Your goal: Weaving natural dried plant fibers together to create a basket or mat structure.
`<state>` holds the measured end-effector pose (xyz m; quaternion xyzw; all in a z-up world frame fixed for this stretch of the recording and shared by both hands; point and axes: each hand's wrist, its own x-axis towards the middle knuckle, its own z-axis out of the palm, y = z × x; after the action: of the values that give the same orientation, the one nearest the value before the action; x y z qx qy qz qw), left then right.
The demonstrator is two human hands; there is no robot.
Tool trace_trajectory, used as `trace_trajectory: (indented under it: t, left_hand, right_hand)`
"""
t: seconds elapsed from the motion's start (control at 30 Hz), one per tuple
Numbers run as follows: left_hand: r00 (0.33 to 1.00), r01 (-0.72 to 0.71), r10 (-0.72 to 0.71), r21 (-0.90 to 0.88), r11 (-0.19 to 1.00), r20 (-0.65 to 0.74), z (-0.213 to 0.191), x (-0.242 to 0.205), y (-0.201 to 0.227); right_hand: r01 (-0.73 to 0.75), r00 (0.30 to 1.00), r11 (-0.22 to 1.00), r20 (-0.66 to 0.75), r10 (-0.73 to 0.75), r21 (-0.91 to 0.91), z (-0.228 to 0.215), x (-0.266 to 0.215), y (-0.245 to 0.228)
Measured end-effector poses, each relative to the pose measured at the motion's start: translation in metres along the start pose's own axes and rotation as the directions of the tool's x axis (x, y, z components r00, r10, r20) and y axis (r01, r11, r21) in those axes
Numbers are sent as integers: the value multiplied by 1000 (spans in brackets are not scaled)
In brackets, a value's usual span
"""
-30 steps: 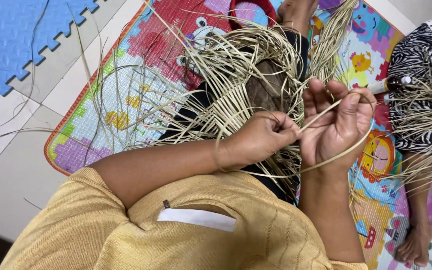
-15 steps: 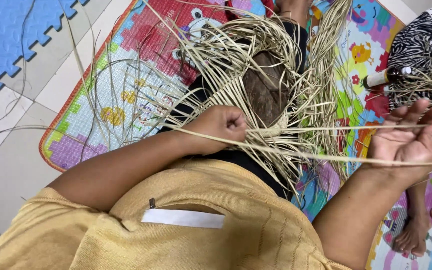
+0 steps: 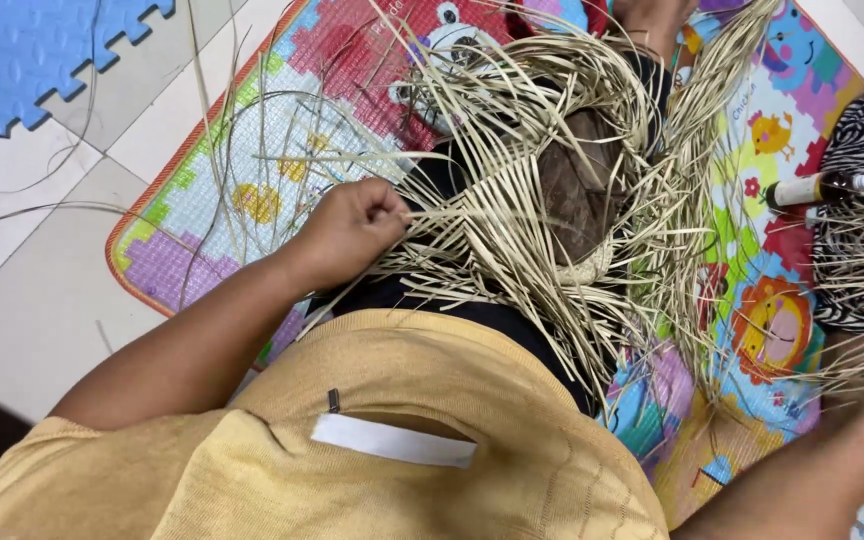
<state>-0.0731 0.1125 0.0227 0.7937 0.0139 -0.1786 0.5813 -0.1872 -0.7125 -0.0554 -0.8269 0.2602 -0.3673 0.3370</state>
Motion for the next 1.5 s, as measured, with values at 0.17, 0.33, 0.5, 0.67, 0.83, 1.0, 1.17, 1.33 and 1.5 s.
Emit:
trace_trajectory:
  t: [0.17,0.33,0.5,0.67,0.83,1.0,1.17,1.33,1.5]
  left_hand:
    - [996,-83,77,-186,979,-38,3,2,26]
    - [987,-160,156,-113,981,-40,6,9,17]
    - [989,-145,147,-110,983,9,14,30,-5]
    - [979,135,-41,-489,862,198,17,39,-8]
    - [915,363,-154,-591,720,373,7,38,-7]
    - [821,521,-233,-515,681,521,-12,25,-1]
    - [773,597,-284,-502,626,567,-29,13,-1]
    - [758,631,-398,-426,649,517,-56,-4,1]
    - [738,655,-447,-375,656,505,-60,-12,-9]
  right_hand:
    - [483,810,846,253,-529,224,141,-145,-338]
    - [629,314,562,486,-816,537,202,-226,-472]
    - [814,136,419,570,-811,402,244,-233,-483]
    - [811,152,489,692,-705,320,244,-226,-476]
    - [774,163,530,700,-695,346,254,-219,-472]
    - [834,96,432,681,-726,344,253,-228,-493]
    - [885,128,407,723,-679,226,256,-230,-489]
    - [845,112,440,705,-700,303,254,-234,-488]
    - [850,122,445,718,-686,281,258,-235,-481]
